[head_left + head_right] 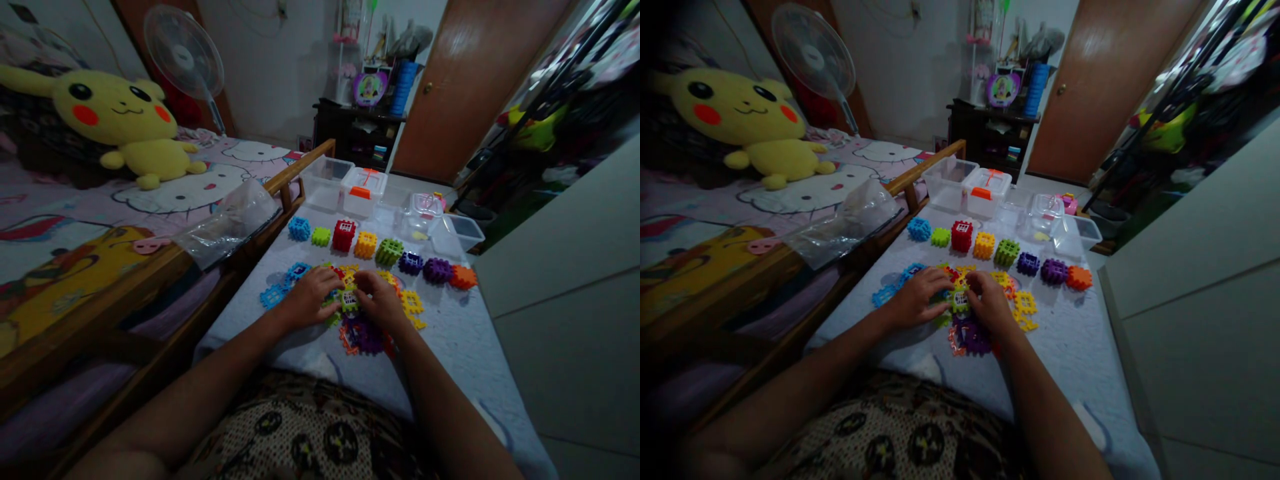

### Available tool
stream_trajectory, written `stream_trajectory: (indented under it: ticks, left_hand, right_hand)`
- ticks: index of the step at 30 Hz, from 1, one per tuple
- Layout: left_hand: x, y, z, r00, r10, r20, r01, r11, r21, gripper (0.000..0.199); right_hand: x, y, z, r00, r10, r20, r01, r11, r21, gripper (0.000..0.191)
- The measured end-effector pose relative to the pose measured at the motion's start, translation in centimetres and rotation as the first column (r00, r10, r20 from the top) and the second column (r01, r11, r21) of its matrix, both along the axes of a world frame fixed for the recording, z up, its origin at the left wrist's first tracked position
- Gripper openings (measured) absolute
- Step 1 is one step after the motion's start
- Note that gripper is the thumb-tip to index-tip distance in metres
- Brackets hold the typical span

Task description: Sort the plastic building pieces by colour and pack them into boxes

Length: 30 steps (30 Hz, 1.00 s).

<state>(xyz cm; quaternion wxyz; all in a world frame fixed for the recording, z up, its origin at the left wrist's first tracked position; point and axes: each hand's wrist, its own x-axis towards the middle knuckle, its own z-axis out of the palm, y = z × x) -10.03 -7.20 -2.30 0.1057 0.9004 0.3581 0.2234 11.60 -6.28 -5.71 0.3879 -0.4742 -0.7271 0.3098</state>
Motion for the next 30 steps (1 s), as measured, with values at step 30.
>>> stream_trajectory:
  ticks: [30]
  left_hand:
    - [0.9,2.9,1.4,0.998,-0.001,-0.070,0.004,0.999,0.046,0.019]
  right_hand:
    - [1.4,1.5,0.2,0.954,-0.295,0.046,0.278,0.934,0.225,0.018]
